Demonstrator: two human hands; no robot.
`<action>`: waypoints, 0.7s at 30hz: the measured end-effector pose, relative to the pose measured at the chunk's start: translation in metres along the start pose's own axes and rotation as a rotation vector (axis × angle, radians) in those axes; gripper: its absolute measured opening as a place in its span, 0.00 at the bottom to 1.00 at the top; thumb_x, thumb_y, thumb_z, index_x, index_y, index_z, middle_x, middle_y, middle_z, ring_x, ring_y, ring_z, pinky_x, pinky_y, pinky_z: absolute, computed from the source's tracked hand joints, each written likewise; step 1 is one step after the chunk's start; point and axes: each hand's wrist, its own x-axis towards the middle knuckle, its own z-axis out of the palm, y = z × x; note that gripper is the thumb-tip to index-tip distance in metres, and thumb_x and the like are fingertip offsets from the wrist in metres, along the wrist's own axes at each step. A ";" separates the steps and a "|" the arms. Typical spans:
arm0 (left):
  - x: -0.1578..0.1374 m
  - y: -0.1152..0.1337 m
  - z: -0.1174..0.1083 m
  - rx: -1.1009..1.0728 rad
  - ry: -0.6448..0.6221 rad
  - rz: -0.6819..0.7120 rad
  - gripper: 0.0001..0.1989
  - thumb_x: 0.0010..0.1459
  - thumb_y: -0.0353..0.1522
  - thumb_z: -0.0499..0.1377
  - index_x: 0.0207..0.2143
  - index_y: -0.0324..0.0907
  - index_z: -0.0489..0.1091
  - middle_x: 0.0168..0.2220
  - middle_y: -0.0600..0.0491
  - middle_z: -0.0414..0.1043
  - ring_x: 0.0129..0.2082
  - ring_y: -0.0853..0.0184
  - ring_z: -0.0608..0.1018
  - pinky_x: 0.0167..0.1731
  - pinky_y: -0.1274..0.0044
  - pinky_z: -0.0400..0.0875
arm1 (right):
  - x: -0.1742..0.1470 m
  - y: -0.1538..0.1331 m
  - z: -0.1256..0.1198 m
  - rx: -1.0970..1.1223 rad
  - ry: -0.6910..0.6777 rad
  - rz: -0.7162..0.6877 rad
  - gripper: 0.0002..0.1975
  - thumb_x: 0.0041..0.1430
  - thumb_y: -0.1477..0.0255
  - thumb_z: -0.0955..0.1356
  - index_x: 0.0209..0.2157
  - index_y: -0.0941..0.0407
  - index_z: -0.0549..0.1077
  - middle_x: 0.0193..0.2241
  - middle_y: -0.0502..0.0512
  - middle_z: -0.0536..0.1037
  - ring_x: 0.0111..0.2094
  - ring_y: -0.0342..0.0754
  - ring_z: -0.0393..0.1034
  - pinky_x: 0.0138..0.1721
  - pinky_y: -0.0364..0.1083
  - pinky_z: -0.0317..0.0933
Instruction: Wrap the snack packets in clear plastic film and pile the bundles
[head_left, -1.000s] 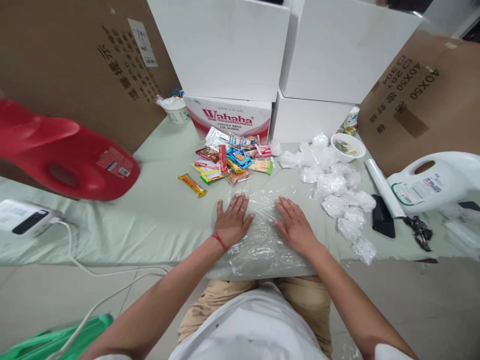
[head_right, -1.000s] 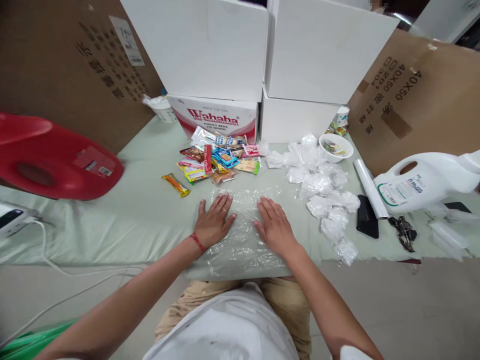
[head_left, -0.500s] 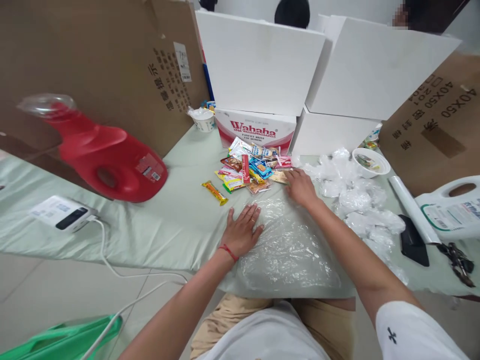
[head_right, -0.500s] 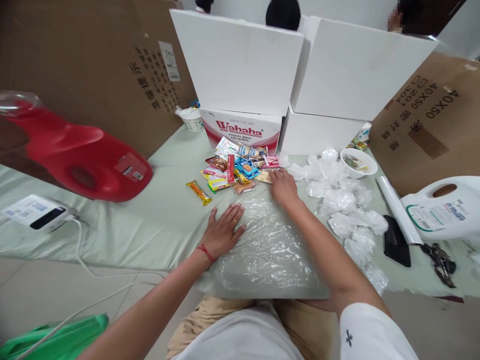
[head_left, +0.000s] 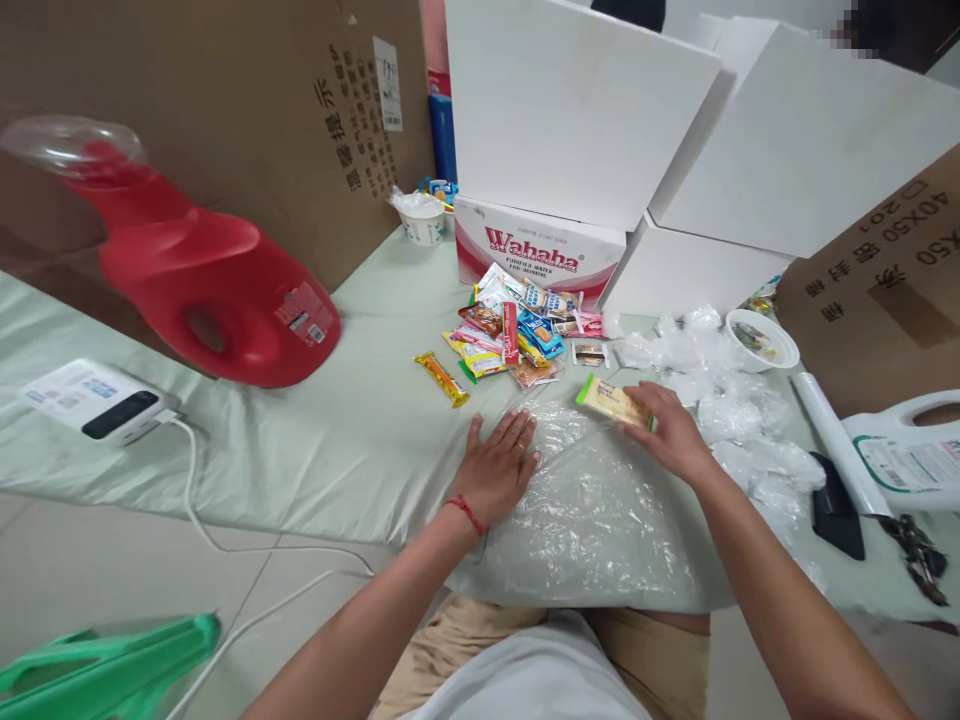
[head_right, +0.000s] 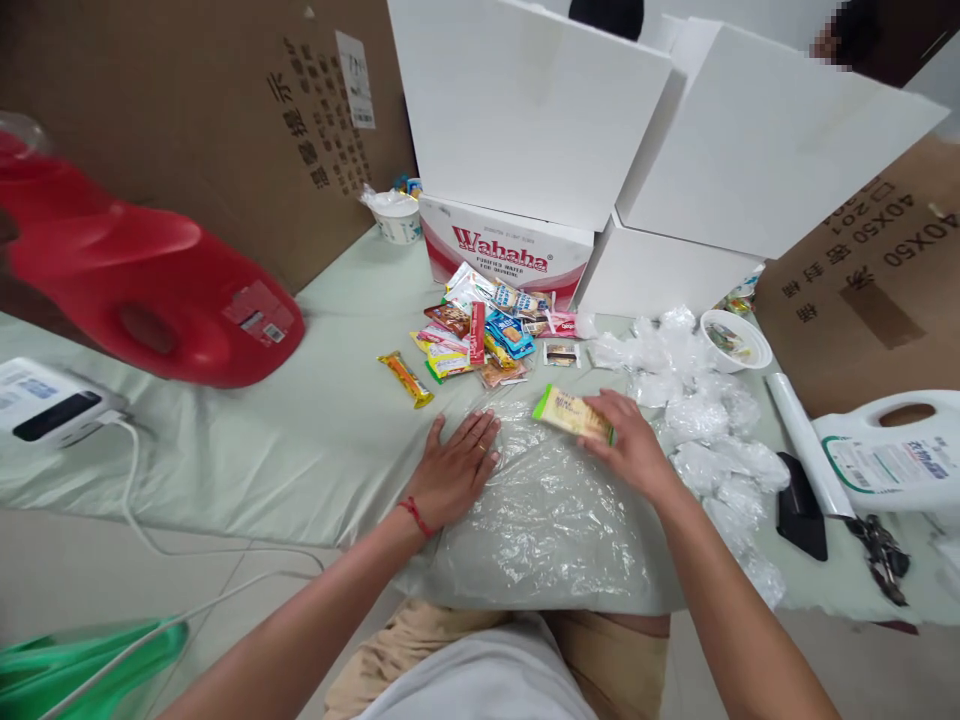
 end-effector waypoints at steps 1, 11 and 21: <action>0.000 0.000 0.000 0.001 -0.003 -0.001 0.28 0.75 0.43 0.39 0.71 0.49 0.55 0.74 0.54 0.52 0.73 0.61 0.58 0.72 0.49 0.36 | -0.014 -0.004 -0.005 0.091 -0.010 -0.051 0.26 0.63 0.61 0.71 0.61 0.51 0.70 0.59 0.63 0.72 0.64 0.63 0.62 0.62 0.61 0.60; 0.000 0.000 -0.001 0.015 0.009 0.002 0.27 0.75 0.39 0.39 0.71 0.49 0.57 0.73 0.54 0.55 0.73 0.62 0.58 0.72 0.51 0.37 | -0.035 -0.056 0.025 0.164 -0.341 -0.202 0.23 0.64 0.56 0.71 0.55 0.54 0.76 0.52 0.64 0.77 0.62 0.63 0.66 0.62 0.61 0.61; 0.000 0.000 0.000 0.055 0.016 0.008 0.27 0.74 0.41 0.42 0.70 0.48 0.58 0.72 0.50 0.59 0.72 0.59 0.60 0.72 0.49 0.40 | 0.152 -0.138 0.073 -0.138 -0.218 -0.612 0.24 0.69 0.69 0.67 0.65 0.53 0.68 0.67 0.60 0.67 0.70 0.59 0.52 0.70 0.62 0.43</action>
